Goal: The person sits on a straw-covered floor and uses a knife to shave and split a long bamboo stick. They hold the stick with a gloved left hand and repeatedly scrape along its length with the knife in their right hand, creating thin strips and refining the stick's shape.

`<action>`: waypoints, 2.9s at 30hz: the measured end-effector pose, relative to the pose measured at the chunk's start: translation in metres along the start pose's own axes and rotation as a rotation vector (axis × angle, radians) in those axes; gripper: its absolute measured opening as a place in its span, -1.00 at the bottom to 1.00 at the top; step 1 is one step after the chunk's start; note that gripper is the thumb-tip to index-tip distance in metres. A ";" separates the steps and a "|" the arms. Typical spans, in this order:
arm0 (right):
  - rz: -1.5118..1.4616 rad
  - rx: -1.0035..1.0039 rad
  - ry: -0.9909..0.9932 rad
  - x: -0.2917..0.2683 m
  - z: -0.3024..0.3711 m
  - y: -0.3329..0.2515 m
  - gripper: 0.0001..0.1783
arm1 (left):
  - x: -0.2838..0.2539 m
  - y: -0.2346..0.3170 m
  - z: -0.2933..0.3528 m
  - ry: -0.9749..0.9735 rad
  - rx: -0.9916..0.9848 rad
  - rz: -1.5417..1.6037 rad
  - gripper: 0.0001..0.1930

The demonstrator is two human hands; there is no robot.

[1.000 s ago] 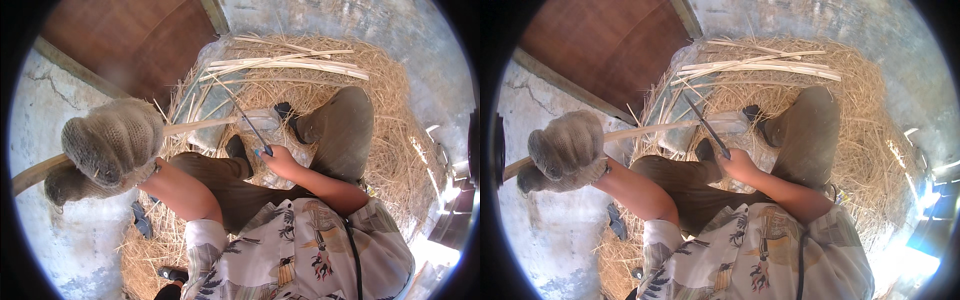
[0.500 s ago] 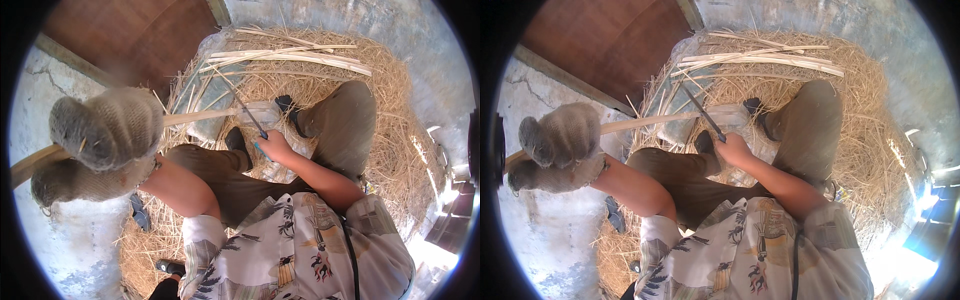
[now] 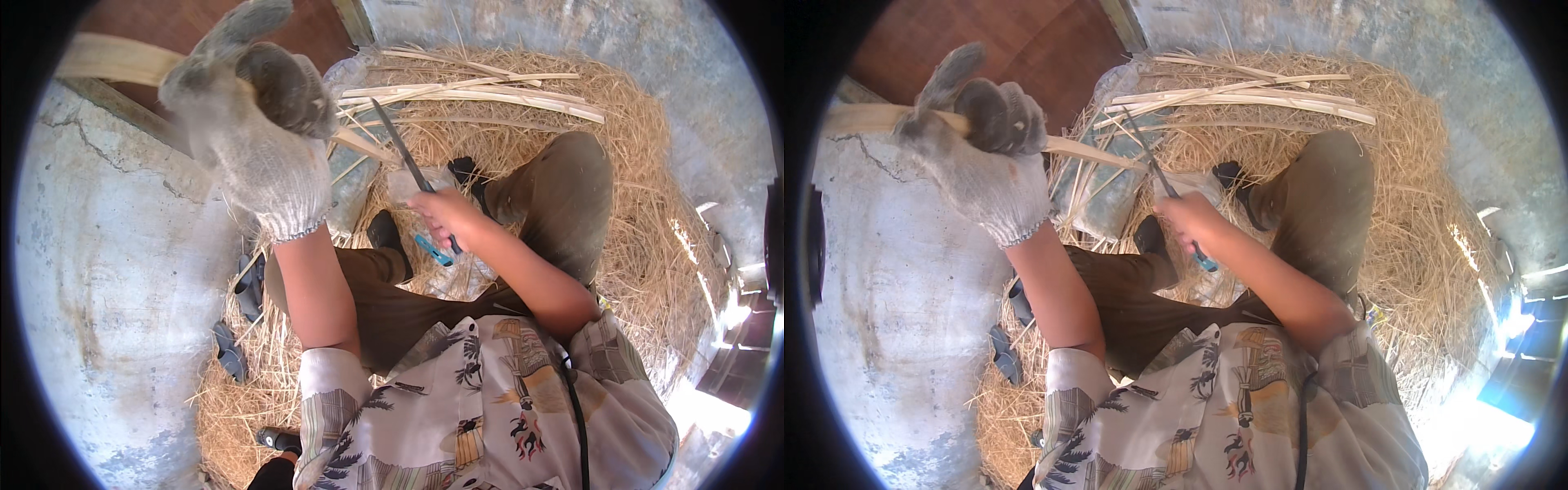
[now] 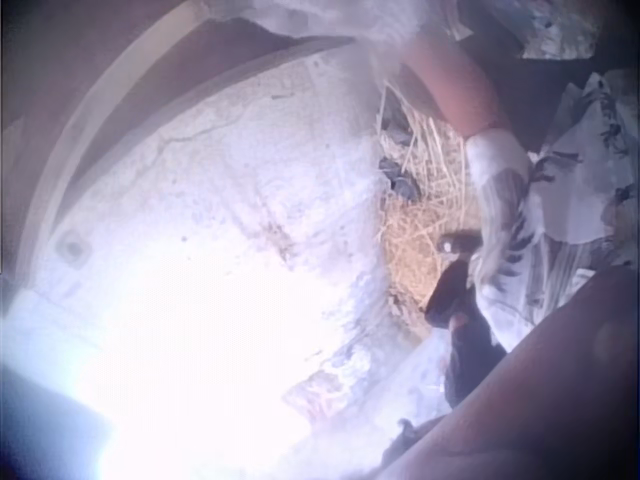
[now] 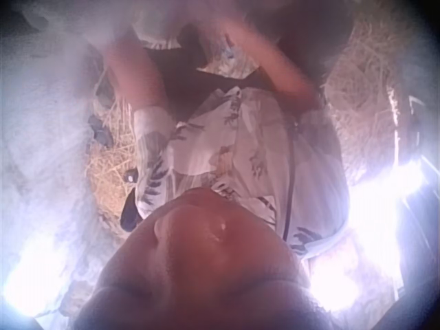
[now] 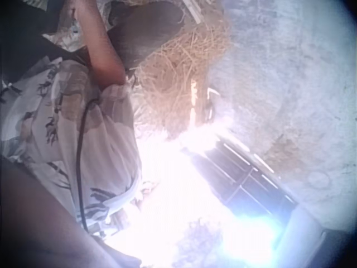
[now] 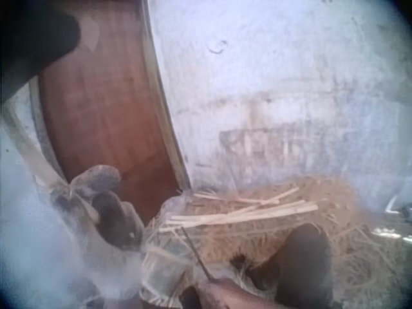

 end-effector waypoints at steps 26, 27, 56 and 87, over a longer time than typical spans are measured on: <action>-0.169 0.031 -0.099 0.036 -0.018 0.034 -0.56 | -0.009 0.010 -0.012 0.224 0.085 -0.025 -0.31; 0.028 -0.121 0.008 0.034 -0.016 0.029 -0.56 | -0.007 0.009 -0.011 0.231 0.084 -0.043 -0.30; -0.060 -0.598 0.211 0.039 -0.004 0.022 -0.59 | -0.061 0.021 -0.022 -0.384 -0.212 0.595 -0.59; -0.190 0.086 -0.219 0.058 0.003 0.038 -0.67 | -0.051 0.020 -0.016 -0.406 -0.265 0.521 -0.69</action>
Point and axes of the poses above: each hand's wrist, its own z-axis away from the middle knuckle, its own x-axis out of the palm, y = z × x, the point moved 6 cm from there along -z, towards the middle knuckle, and after that the axes turned 6 degrees about z, right-handed, at the moved point
